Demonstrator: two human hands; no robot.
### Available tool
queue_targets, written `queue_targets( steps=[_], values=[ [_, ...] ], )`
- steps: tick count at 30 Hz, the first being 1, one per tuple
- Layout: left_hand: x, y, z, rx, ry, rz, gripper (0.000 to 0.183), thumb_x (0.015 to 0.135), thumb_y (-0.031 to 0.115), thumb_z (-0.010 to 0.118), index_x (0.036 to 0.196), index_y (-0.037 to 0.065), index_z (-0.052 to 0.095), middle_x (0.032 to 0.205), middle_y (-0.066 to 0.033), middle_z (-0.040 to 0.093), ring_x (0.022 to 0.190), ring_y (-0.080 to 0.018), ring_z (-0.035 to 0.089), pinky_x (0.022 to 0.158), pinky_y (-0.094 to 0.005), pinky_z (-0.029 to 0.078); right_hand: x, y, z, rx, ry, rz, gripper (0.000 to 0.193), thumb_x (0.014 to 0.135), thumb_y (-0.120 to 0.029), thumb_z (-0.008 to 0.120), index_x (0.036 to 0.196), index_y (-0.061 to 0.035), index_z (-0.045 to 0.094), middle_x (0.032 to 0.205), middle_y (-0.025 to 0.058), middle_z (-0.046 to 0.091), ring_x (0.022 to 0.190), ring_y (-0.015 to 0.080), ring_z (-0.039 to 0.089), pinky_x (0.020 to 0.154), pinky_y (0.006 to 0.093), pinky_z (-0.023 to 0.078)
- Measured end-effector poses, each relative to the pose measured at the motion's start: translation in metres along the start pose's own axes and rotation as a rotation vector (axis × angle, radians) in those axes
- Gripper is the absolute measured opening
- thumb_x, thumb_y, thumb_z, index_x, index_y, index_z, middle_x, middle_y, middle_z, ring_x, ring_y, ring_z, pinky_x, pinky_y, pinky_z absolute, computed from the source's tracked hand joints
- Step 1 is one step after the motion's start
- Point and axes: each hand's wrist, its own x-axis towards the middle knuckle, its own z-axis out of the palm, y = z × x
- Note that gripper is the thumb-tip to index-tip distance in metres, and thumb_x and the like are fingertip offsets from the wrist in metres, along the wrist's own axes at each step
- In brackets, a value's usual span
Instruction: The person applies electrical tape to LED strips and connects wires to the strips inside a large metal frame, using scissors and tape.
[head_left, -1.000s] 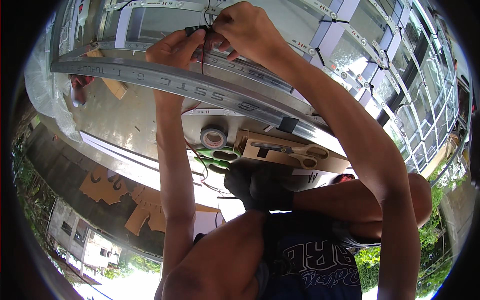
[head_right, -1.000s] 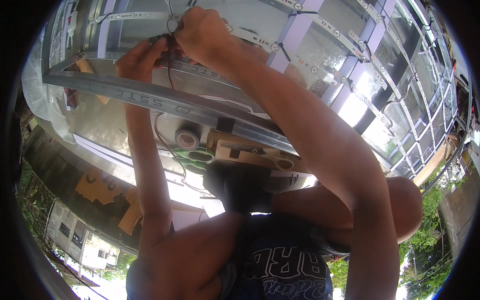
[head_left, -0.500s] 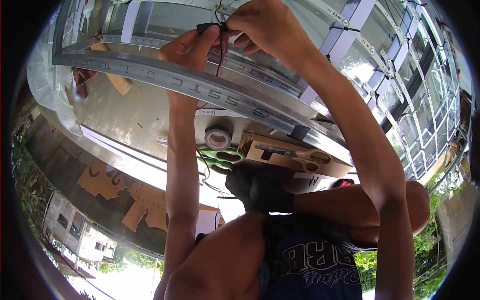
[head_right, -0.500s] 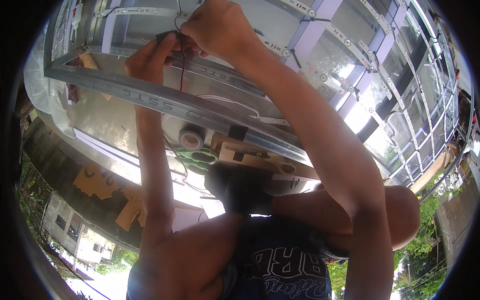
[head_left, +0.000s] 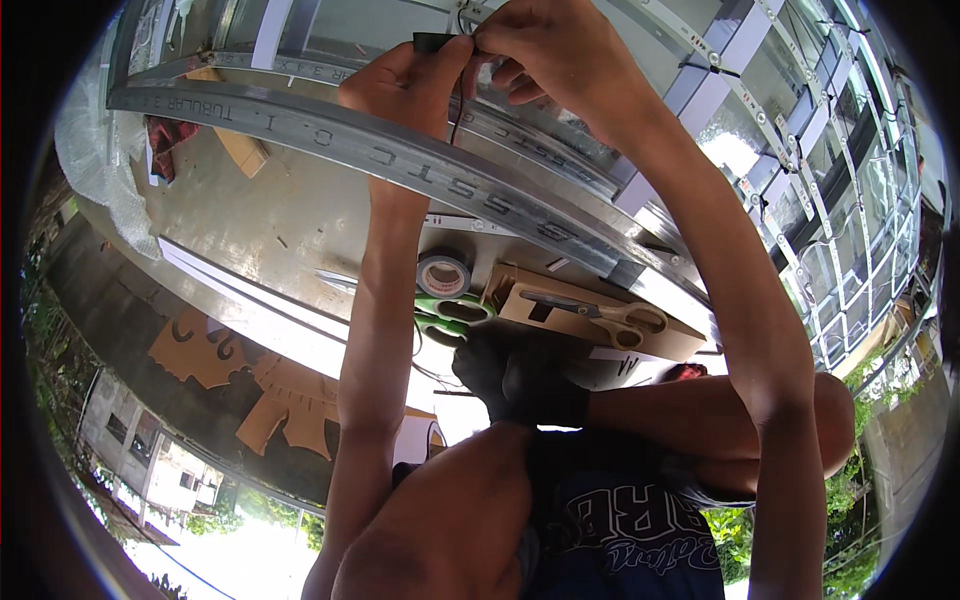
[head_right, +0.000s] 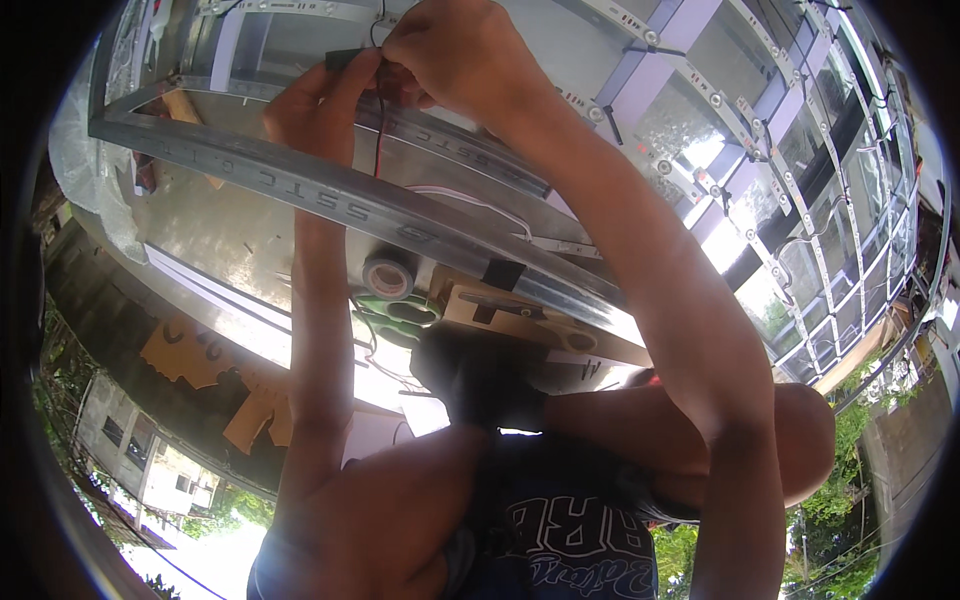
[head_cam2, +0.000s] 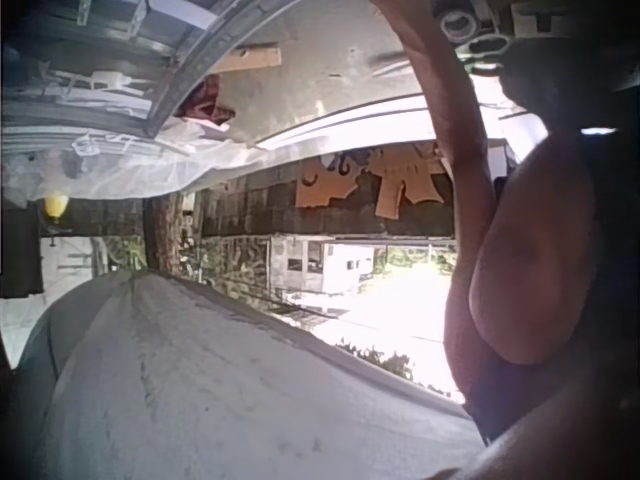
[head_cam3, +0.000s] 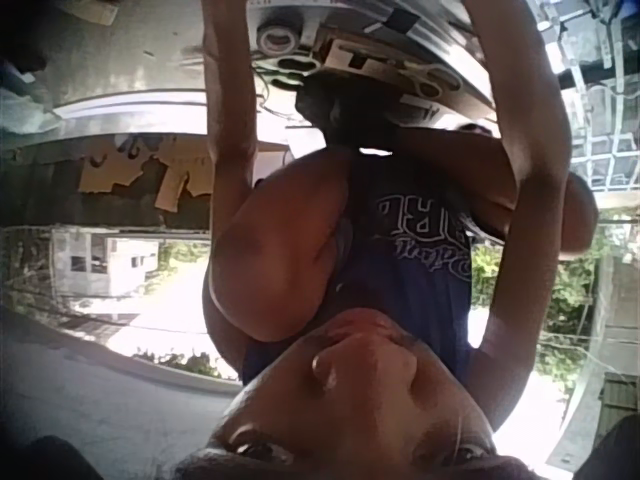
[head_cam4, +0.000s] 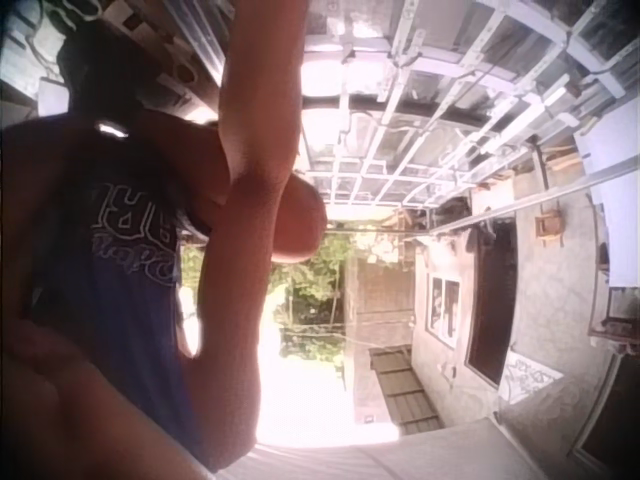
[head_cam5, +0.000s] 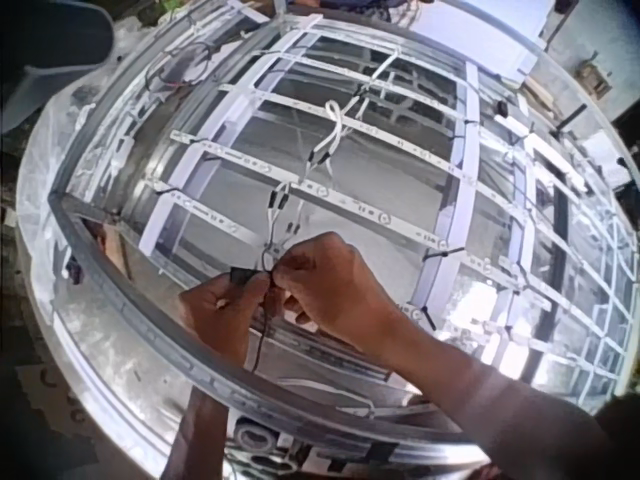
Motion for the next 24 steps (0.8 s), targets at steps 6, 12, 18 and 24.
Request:
queue_targets(
  steps=[6, 12, 18, 24],
  values=[
    [-0.003, 0.007, 0.001, 0.052, -0.003, -0.03, 0.02, 0.078, 0.019, 0.073, 0.09, 0.003, 0.074, 0.073, -0.0041, 0.071, 0.069, -0.007, 0.062, 0.068, -0.0239, 0.048, 0.005, 0.004, 0.0, -0.004, -0.053, -0.06, 0.024, 0.088, -0.011, 0.054, 0.079, 0.0073, 0.065, 0.068, 0.0089, 0.065, 0.059, 0.0137, 0.059, 0.052, 0.0265, 0.049],
    [-0.002, 0.008, 0.002, 0.09, -0.002, -0.017, 0.02, 0.078, 0.02, 0.073, 0.089, 0.004, 0.074, 0.072, -0.0044, 0.071, 0.067, -0.0069, 0.062, 0.067, -0.0245, 0.048, 0.004, 0.003, 0.002, 0.001, 0.017, -0.042, 0.023, 0.088, -0.01, 0.054, 0.08, 0.008, 0.066, 0.067, 0.0095, 0.064, 0.059, 0.0138, 0.059, 0.051, 0.0271, 0.048],
    [-0.001, 0.0, 0.0, 0.042, -0.005, 0.017, 0.018, 0.079, 0.017, 0.072, 0.087, 0.001, 0.073, 0.07, -0.0041, 0.07, 0.067, -0.0072, 0.061, 0.065, -0.0234, 0.047, 0.007, 0.005, -0.002, -0.101, -0.048, -0.097, 0.023, 0.089, -0.009, 0.053, 0.079, 0.0076, 0.066, 0.065, 0.0072, 0.062, 0.057, 0.0121, 0.057, 0.049, 0.0262, 0.046],
    [0.002, -0.005, -0.006, -0.1, -0.078, -0.032, 0.016, 0.081, 0.013, 0.069, 0.089, -0.001, 0.072, 0.075, -0.005, 0.069, 0.069, -0.0083, 0.061, 0.067, -0.0229, 0.047, 0.013, 0.015, -0.001, 0.141, -0.149, -0.001, 0.022, 0.091, -0.012, 0.055, 0.083, 0.0041, 0.067, 0.069, 0.0043, 0.063, 0.058, 0.0098, 0.057, 0.052, 0.0233, 0.049]
  ],
)
